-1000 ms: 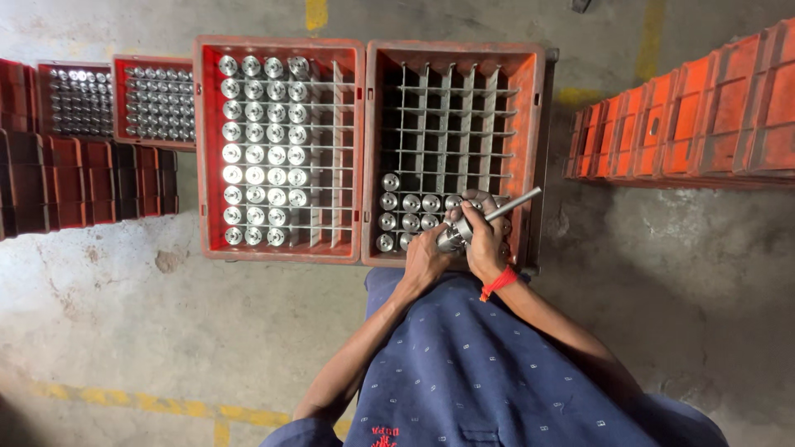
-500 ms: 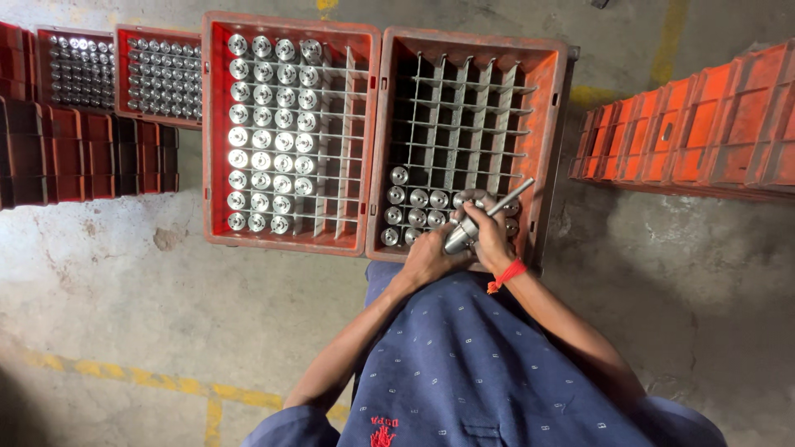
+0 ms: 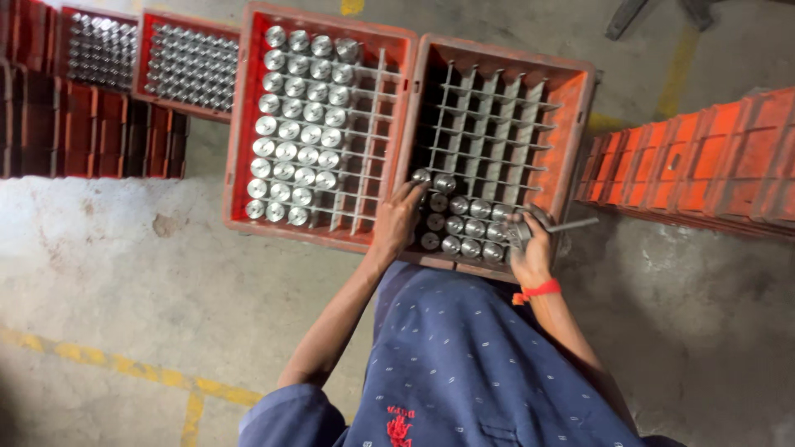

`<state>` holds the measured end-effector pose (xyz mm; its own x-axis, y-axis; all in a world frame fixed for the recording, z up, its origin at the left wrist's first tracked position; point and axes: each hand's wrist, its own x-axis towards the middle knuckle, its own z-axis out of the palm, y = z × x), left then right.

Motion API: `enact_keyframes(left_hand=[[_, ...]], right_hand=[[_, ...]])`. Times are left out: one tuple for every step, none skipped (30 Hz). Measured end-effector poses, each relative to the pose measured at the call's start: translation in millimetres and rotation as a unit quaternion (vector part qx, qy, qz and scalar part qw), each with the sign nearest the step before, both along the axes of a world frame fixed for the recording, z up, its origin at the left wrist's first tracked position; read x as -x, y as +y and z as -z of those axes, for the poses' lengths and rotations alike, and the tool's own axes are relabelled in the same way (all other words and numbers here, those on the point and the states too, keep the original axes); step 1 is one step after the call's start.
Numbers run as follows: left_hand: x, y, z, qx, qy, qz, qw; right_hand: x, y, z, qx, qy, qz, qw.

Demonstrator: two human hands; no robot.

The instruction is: The person transfers small metal caps from one red crate to another using both hands. They repeatedly pick up caps and place them into the receiving crate, occasionally moving the crates to access more items.

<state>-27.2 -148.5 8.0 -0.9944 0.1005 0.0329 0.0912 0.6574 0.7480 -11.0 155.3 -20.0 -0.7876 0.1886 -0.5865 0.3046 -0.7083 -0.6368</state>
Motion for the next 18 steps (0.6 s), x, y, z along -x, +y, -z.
enact_keyframes(left_hand=[[-6.5,-9.6,-1.0,-0.035,-0.023,-0.034,0.999],[-7.7,-25.1,-2.4,0.015,0.002,-0.072,0.997],[-6.5,-47.0,-4.6,0.067,0.028,-0.109,0.991],[-7.1,-67.4,-7.3,0.118,0.051,-0.145,0.981],[-10.2,-87.8,-10.6,0.135,0.035,-0.171,0.975],[-12.0,-105.7,-12.7,0.150,0.018,-0.195,0.969],[-9.8,-117.4,-12.7,0.182,0.047,-0.198,0.962],[-7.0,-127.1,-11.8,0.214,0.076,-0.200,0.953],[-5.2,-135.1,-10.4,0.245,0.104,-0.199,0.943],[-2.2,-139.4,-8.4,0.254,0.097,-0.194,0.943],[2.0,-140.6,-6.2,0.262,0.092,-0.187,0.942],[5.2,-141.5,-5.5,0.269,0.086,-0.180,0.942],[7.3,-141.4,-6.2,0.237,0.062,-0.167,0.955],[7.6,-143.3,-9.8,0.206,0.036,-0.155,0.966],[6.3,-144.6,-15.4,0.173,0.010,-0.143,0.974],[2.7,-147.5,-23.6,0.126,0.031,-0.158,0.979],[-2.6,-152.9,-34.6,0.079,0.055,-0.170,0.981],[-8.9,-156.3,-45.9,0.032,0.077,-0.181,0.980]], right_hand=[[-6.4,3.1,-0.2,-0.003,0.003,-0.004,1.000],[-11.3,5.9,-0.6,0.004,0.003,-0.010,1.000],[-17.1,8.9,-1.8,0.012,0.003,-0.016,1.000],[-22.6,11.1,-2.9,0.020,0.001,-0.022,1.000],[-27.2,12.1,-3.7,0.012,-0.010,-0.029,0.999],[-31.3,13.2,-5.0,0.002,-0.022,-0.035,0.999],[-33.0,11.9,-5.3,-0.009,-0.033,-0.038,0.999],[-35.0,9.6,-5.7,-0.009,-0.033,-0.043,0.998],[-38.5,6.4,-6.4,-0.008,-0.034,-0.047,0.998],[-41.8,2.3,-6.8,-0.008,-0.035,-0.049,0.998],[-44.4,-2.4,-6.9,-0.010,-0.032,-0.053,0.998],[-47.2,-7.4,-7.0,-0.012,-0.029,-0.056,0.998],[-51.5,-10.3,-8.0,-0.015,-0.027,-0.060,0.998],[-56.1,-13.3,-9.1,-0.010,-0.035,-0.056,0.998],[-60.5,-15.1,-10.7,-0.006,-0.042,-0.054,0.998],[-63.6,-16.0,-12.3,-0.002,-0.047,-0.052,0.998],[-66.3,-16.7,-14.4,-0.006,-0.052,-0.051,0.997],[-71.4,-17.1,-18.1,-0.011,-0.059,-0.048,0.997]])
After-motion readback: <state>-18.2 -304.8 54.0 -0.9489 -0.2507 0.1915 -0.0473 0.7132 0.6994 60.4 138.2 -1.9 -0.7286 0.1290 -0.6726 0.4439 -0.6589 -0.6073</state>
